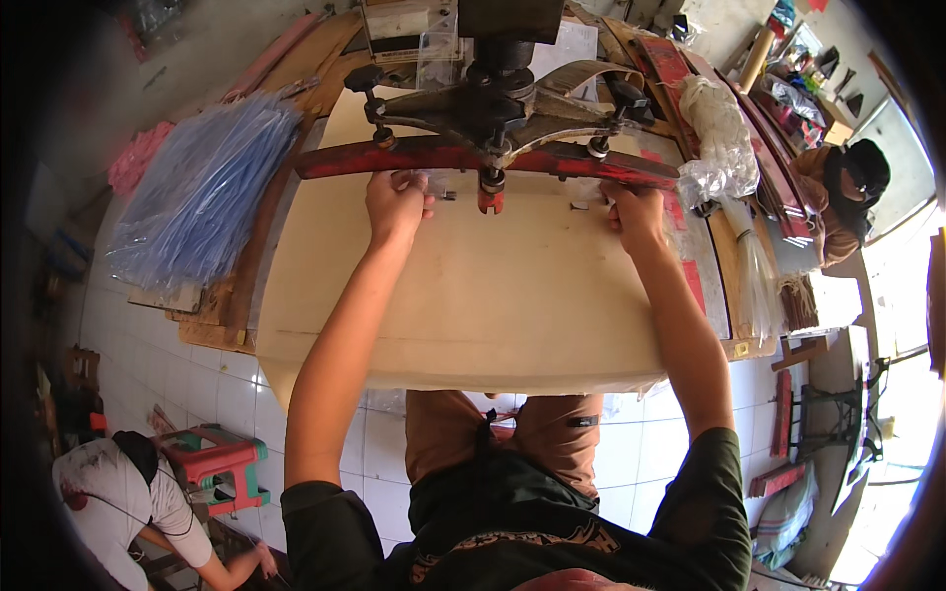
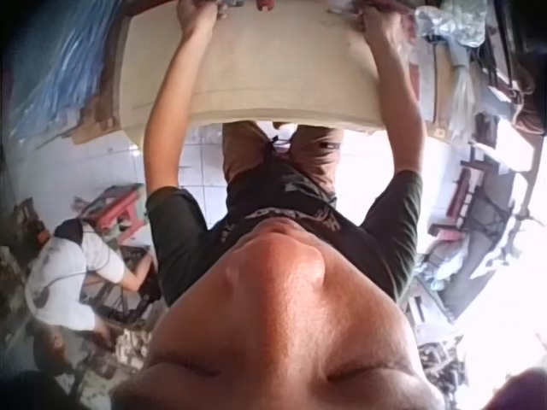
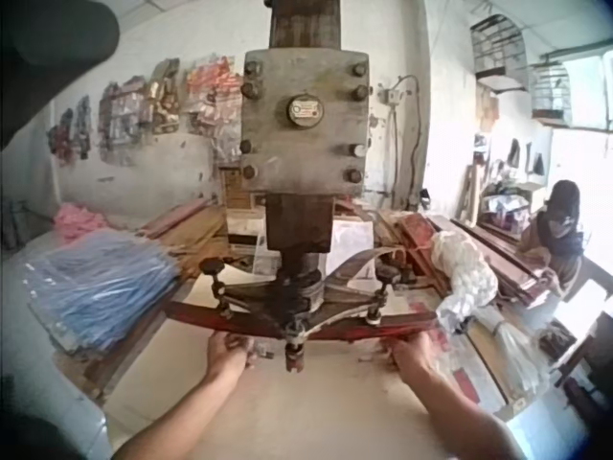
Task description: The person assembles plastic components by placing a transparent plastic sheet onto a machine template, pressing it down to align with pins, and then folding and securing the edges of the plastic piece.
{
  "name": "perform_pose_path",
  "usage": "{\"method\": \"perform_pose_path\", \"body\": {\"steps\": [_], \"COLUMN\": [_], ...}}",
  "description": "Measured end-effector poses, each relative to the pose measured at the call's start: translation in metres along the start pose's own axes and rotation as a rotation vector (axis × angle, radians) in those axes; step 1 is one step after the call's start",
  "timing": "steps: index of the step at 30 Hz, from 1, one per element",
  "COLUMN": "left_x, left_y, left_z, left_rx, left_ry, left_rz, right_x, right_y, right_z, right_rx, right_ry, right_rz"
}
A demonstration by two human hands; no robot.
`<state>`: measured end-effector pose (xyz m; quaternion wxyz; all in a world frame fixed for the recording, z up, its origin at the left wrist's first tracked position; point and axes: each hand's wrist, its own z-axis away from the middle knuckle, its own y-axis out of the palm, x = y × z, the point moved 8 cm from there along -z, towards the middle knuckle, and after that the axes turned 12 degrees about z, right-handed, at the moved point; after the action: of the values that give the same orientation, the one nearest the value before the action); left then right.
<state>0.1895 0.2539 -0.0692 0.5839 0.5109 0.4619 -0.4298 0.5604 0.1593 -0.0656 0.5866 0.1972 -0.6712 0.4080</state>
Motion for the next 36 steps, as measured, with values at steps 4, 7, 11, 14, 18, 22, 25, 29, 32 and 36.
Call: {"method": "perform_pose_path", "body": {"steps": [4, 7, 11, 14, 18, 22, 25, 29, 32, 36], "left_x": [-0.006, -0.007, -0.003, -0.008, -0.028, -0.028, -0.039, -0.018, -0.009, -0.013], "left_y": [-0.001, -0.001, -0.001, -0.008, -0.005, 0.003, 0.024, 0.031, 0.03, 0.034], "left_z": [0.002, 0.001, -0.006, -0.007, 0.01, 0.01, 0.047, 0.062, 0.055, 0.055], "left_rx": [-0.003, -0.028, -0.078, -0.166, -0.207, -0.043, 0.139, 0.324, 0.371, 0.451], "left_ry": [0.05, 0.081, 0.063, 0.177, 0.314, 0.353, 0.592, 0.732, 0.698, 0.693], "left_rz": [0.009, -0.04, -0.191, -0.388, -0.603, -0.625, -0.888, -1.184, -1.237, -1.24], "right_x": [0.004, 0.005, 0.0, 0.003, 0.011, 0.011, 0.019, 0.021, 0.033, 0.058], "right_y": [0.003, 0.004, 0.0, -0.003, -0.009, -0.008, -0.012, -0.007, -0.01, 0.004], "right_z": [0.002, 0.002, -0.005, 0.003, 0.012, 0.005, 0.014, 0.011, 0.03, 0.085], "right_rx": [0.043, 0.041, -0.032, -0.091, -0.198, -0.222, -0.245, -0.199, -0.16, -0.127], "right_ry": [0.038, 0.001, -0.036, -0.018, -0.034, -0.026, 0.002, -0.041, -0.288, -0.778], "right_rz": [-0.019, -0.036, -0.037, -0.027, 0.109, 0.253, 0.288, 0.289, 0.459, 0.811]}}
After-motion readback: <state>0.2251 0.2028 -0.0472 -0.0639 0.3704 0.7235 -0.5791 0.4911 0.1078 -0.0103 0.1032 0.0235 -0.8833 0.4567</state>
